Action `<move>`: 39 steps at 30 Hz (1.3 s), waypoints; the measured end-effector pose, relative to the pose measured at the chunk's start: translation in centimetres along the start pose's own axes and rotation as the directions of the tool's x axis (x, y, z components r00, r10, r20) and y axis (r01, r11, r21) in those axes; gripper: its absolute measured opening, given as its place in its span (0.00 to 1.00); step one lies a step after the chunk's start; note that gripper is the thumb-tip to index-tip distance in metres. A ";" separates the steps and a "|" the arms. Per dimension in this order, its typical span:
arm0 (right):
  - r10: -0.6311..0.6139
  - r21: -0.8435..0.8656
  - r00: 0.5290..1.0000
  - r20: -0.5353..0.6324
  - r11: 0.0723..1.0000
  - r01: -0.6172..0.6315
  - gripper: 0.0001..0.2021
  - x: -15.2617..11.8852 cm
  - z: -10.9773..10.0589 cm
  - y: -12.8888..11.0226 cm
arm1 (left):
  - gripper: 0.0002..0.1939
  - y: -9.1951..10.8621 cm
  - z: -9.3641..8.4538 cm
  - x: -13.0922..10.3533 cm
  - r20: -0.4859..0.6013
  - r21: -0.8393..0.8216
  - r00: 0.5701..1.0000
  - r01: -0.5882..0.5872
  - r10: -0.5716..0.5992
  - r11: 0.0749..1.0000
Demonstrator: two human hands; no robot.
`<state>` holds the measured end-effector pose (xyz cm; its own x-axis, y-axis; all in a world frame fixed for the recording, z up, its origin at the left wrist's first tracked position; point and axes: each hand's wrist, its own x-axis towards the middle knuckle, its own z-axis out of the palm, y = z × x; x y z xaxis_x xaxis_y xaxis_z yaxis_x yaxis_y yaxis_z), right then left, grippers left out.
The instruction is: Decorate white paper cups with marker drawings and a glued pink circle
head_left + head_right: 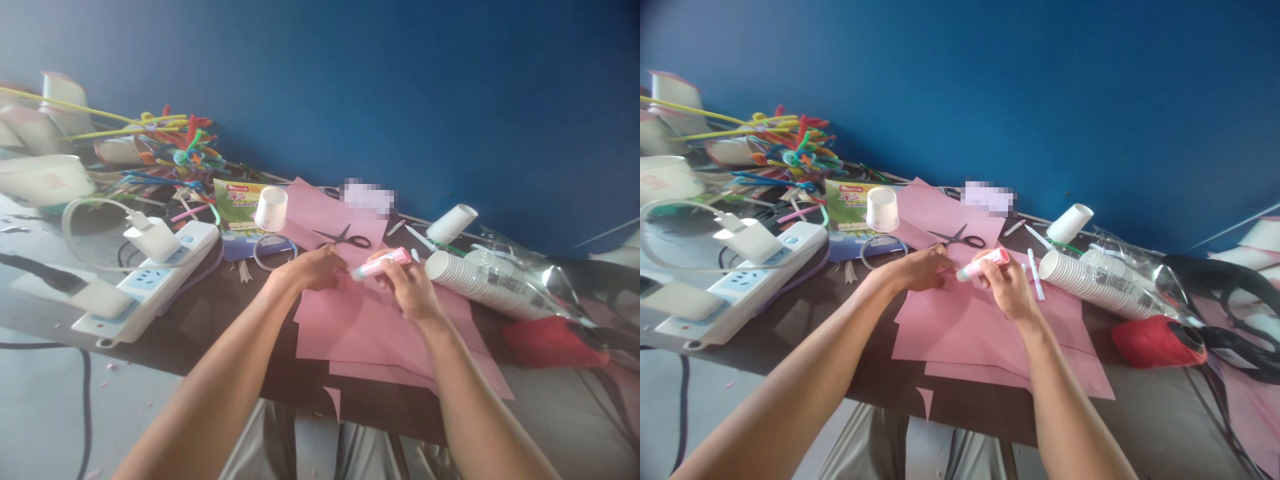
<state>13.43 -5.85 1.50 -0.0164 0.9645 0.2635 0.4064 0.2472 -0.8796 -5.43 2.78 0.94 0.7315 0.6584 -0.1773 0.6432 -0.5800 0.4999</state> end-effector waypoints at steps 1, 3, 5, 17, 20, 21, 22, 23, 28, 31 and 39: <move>-0.017 0.014 1.000 -0.021 1.000 0.017 0.14 0.0 0.0 0.1 | 0.19 0.1 -0.1 0.0 0.001 0.000 1.000 0.000 0.000 1.000; -0.050 -0.012 0.998 -0.023 0.999 0.049 0.14 0.0 0.1 0.2 | 0.16 0.2 -0.1 0.0 -0.007 0.007 1.000 -0.006 0.006 1.000; -0.057 -0.091 0.998 0.012 0.994 0.058 0.14 -0.1 0.3 0.2 | 0.14 0.3 -0.1 0.0 -0.022 0.012 1.000 -0.017 0.017 1.000; 0.016 -0.192 0.995 0.094 0.981 0.002 0.12 0.0 0.4 -0.2 | 0.22 -0.2 0.2 -0.1 -0.023 -0.031 1.000 -0.016 0.015 0.999; -0.005 -0.063 1.000 0.015 0.998 0.006 0.14 0.1 -0.4 0.1 | 0.23 -0.5 0.5 0.2 -0.005 -0.031 1.000 -0.002 0.002 1.000; -0.023 -0.025 1.000 -0.020 0.999 0.023 0.15 0.2 -0.6 0.2 | 0.23 -0.5 0.5 0.2 -0.001 -0.034 1.000 -0.004 0.004 0.999; -0.042 -0.004 0.998 -0.048 0.999 0.042 0.15 0.2 -0.6 0.4 | 0.23 -0.5 0.5 0.2 -0.001 -0.034 1.000 -0.008 0.008 0.999; -0.056 -0.011 0.996 -0.063 0.998 0.055 0.15 0.3 -0.7 0.5 | 0.23 -0.5 0.4 0.1 -0.004 -0.031 1.000 -0.012 0.012 0.999; -0.050 -0.209 0.999 -0.019 0.977 0.045 0.13 0.1 -0.1 0.6 | 0.23 0.0 0.1 -0.1 -0.031 -0.007 0.999 -0.035 0.035 0.999; -0.062 -0.254 0.998 0.004 0.965 0.060 0.13 0.0 0.0 0.3 | 0.21 0.1 0.1 -0.1 -0.038 -0.013 0.998 -0.043 0.042 0.999; -0.091 -0.231 0.996 0.026 0.968 0.094 0.11 -0.1 -0.2 0.1 | 0.23 0.2 0.0 -0.1 -0.010 -0.008 1.000 0.016 -0.016 1.000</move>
<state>13.65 -5.95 1.44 -0.0770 0.9402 0.3319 0.6029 0.3090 -0.7356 -5.42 2.59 1.05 0.7189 0.6722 -0.1770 0.6530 -0.5657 0.5035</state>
